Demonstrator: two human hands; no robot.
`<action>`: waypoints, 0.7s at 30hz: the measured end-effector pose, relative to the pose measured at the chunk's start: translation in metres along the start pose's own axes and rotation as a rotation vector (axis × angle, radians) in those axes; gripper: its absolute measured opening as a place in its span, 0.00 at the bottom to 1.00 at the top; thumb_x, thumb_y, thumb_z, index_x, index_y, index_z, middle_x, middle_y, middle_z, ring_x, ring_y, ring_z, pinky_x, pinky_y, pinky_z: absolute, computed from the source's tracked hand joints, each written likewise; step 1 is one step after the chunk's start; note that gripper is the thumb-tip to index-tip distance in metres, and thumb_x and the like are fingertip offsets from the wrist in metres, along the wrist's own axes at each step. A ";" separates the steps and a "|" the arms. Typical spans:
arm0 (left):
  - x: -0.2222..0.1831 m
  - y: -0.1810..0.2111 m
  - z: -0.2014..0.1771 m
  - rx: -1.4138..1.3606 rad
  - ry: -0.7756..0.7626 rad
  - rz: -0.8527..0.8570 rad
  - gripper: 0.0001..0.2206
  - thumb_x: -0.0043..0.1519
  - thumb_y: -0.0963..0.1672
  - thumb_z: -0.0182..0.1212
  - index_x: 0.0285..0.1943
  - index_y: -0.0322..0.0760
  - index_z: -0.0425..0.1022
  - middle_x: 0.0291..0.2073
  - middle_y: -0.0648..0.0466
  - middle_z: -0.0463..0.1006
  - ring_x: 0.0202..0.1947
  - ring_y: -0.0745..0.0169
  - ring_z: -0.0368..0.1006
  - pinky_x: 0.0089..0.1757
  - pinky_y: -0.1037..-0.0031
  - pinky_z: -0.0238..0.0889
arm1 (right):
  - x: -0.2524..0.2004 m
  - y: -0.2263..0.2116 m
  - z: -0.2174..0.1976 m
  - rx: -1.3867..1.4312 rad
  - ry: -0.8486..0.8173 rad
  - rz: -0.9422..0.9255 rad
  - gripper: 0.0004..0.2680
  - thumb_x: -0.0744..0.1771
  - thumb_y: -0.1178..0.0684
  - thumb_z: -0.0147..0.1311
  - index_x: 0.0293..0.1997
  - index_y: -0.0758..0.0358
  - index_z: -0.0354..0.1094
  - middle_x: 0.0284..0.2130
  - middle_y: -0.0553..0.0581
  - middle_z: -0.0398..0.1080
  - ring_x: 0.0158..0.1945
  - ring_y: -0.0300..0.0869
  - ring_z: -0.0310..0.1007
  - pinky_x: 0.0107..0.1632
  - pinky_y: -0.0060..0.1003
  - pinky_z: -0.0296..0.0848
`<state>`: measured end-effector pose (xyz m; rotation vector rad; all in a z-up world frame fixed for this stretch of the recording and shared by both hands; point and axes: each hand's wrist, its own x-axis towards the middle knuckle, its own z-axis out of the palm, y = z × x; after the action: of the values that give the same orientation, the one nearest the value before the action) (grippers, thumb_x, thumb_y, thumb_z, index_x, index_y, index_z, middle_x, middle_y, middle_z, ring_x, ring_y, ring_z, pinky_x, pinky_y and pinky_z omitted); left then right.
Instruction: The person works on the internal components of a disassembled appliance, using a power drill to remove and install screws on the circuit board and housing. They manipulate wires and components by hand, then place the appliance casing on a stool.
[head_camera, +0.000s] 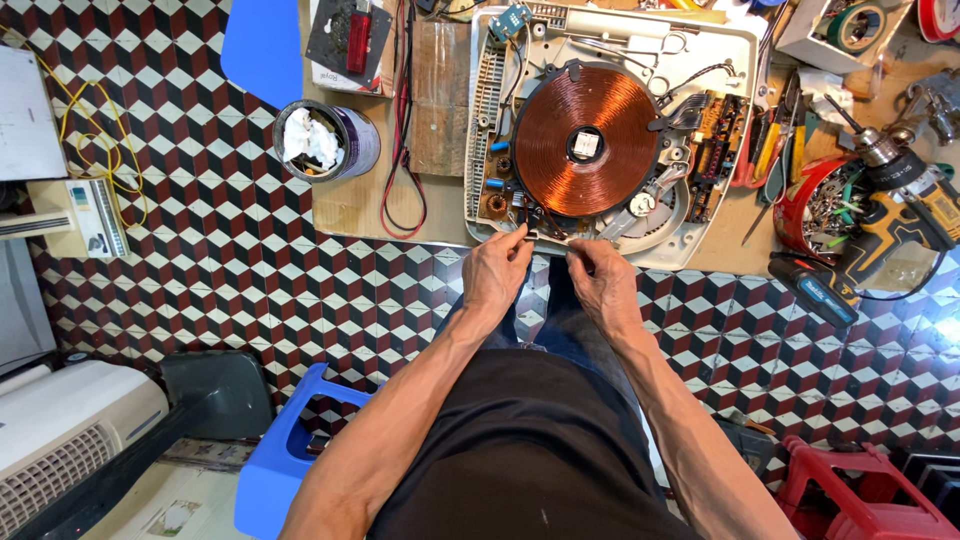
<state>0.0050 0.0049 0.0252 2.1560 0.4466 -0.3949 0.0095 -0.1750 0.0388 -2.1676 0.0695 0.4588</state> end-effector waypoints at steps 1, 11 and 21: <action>0.000 0.000 -0.001 0.008 -0.015 0.009 0.15 0.61 0.45 0.64 0.57 0.41 0.81 0.36 0.52 0.83 0.30 0.59 0.78 0.35 0.68 0.70 | 0.000 0.001 0.000 -0.008 -0.001 0.002 0.07 0.68 0.59 0.55 0.49 0.69 0.75 0.38 0.61 0.76 0.37 0.43 0.77 0.41 0.37 0.76; 0.014 -0.018 0.004 -0.136 -0.031 -0.075 0.13 0.61 0.48 0.65 0.50 0.41 0.83 0.36 0.53 0.84 0.30 0.62 0.80 0.33 0.70 0.72 | -0.003 0.001 -0.011 -0.004 0.032 -0.058 0.10 0.68 0.57 0.56 0.52 0.69 0.74 0.42 0.63 0.76 0.41 0.45 0.77 0.44 0.38 0.75; 0.019 0.001 0.002 0.037 0.142 -0.013 0.12 0.58 0.50 0.71 0.38 0.38 0.84 0.30 0.50 0.84 0.30 0.57 0.79 0.32 0.67 0.69 | -0.053 0.125 -0.153 -0.121 1.021 0.401 0.09 0.70 0.51 0.57 0.47 0.67 0.75 0.38 0.58 0.72 0.41 0.45 0.71 0.49 0.39 0.70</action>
<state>0.0224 0.0054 0.0165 2.2270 0.5366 -0.2601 -0.0210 -0.3776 0.0429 -2.2931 1.0618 -0.4833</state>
